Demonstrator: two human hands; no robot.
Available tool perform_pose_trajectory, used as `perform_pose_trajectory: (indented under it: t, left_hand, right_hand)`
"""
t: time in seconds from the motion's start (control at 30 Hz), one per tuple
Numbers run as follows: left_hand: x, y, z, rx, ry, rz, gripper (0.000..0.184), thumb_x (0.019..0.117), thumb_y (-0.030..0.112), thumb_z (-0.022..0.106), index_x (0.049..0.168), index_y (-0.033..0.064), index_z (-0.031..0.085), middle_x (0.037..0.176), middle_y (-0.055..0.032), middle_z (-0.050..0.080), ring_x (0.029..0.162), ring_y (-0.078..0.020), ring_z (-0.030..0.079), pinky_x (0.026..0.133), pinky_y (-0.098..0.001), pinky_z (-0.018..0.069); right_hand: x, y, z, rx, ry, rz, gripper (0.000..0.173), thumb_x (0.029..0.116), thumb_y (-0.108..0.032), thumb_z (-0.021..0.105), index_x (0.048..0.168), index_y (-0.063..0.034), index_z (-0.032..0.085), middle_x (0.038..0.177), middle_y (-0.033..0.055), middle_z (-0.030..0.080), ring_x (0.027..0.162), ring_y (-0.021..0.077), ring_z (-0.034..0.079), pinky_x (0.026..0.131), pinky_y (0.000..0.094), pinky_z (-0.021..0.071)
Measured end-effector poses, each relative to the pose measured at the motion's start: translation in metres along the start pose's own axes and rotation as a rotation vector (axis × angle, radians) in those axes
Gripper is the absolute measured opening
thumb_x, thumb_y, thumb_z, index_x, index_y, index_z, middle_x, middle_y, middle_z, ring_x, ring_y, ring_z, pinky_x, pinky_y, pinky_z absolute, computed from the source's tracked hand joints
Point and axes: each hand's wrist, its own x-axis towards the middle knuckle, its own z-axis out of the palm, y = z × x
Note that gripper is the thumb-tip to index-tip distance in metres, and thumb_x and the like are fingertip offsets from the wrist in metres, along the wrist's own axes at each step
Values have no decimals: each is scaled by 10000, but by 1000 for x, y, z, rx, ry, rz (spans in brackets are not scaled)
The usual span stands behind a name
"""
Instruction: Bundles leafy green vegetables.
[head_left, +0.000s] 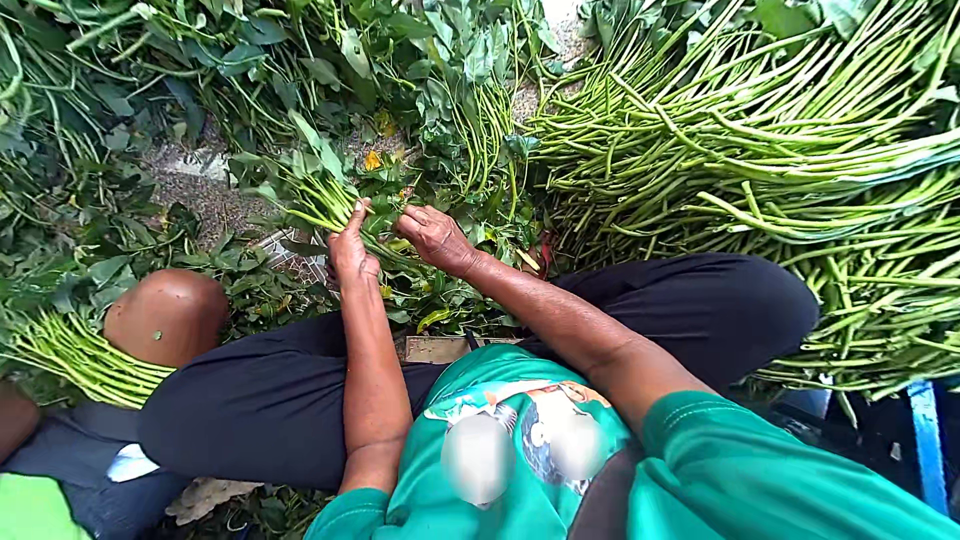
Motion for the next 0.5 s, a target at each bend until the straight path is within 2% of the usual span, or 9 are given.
perform_pose_trajectory:
  t: [0.07,0.1,0.17,0.2,0.27,0.33,0.4,0.47,0.5]
  left_hand:
    - [8,10,-12,-4,-14,46,140,1058,134,561,1111,46,655,906,-53,697,674,-102,642,548,-230,537]
    - [9,14,-15,-2,-8,58,148,1065,137,550,1113,48,658,912,-55,699,645,-95,637,509,-215,521]
    - [8,20,-18,31,-23,76,141,1064,128,553,1133,43,642,932,-62,708,623,-96,639,481,-207,510]
    - [7,20,-18,60,-43,90,142,1060,124,563,1134,34,644,916,-66,713,616,-97,641,474,-205,508]
    - [8,19,-17,145,-109,138,150,1054,114,573,1118,14,665,880,-60,720,606,-93,643,472,-203,511]
    - [8,16,-17,221,-190,158,169,1051,110,576,1125,2,683,871,-60,720,604,-95,635,483,-207,509]
    - [6,15,-16,268,-281,158,178,1057,111,563,1132,1,681,873,-48,719,620,-83,639,502,-198,516]
    - [5,15,-13,274,-357,162,177,1055,106,563,1132,6,687,885,-40,728,634,-72,641,520,-190,517]
    - [3,15,-12,252,-365,161,180,1057,105,556,1138,7,683,883,-41,726,633,-72,636,525,-189,515]
  right_hand:
    - [-23,7,-4,45,-202,104,159,1012,5,544,994,51,695,981,228,696,884,380,720,797,493,601]
    - [-36,14,-8,34,-399,202,155,1019,-25,552,1033,49,687,1047,240,692,944,398,717,842,527,592]
    - [-49,29,-19,-40,-860,475,201,979,-35,629,1151,42,700,1225,287,656,1139,481,645,958,661,506]
    - [-49,34,-22,-94,-1000,590,256,933,-41,694,1180,23,709,1288,297,631,1202,513,599,975,727,458]
    - [-42,37,-34,-142,-927,647,293,909,-90,734,1191,-9,727,1317,286,627,1243,514,572,1028,756,394]
    - [-30,35,-40,-99,-587,495,220,966,-172,681,1125,-35,744,1221,216,685,1179,426,636,1004,643,472]
    - [-13,26,-40,24,-372,317,275,993,-287,675,1145,-66,737,1196,157,706,1165,360,645,985,578,492]
    - [-7,13,-32,75,-346,215,319,1008,-331,653,1192,-84,737,1172,131,724,1152,332,657,1014,585,469]
    - [-9,7,-27,68,-347,183,299,1017,-306,641,1153,-62,747,1104,136,741,1098,330,682,1027,579,459]
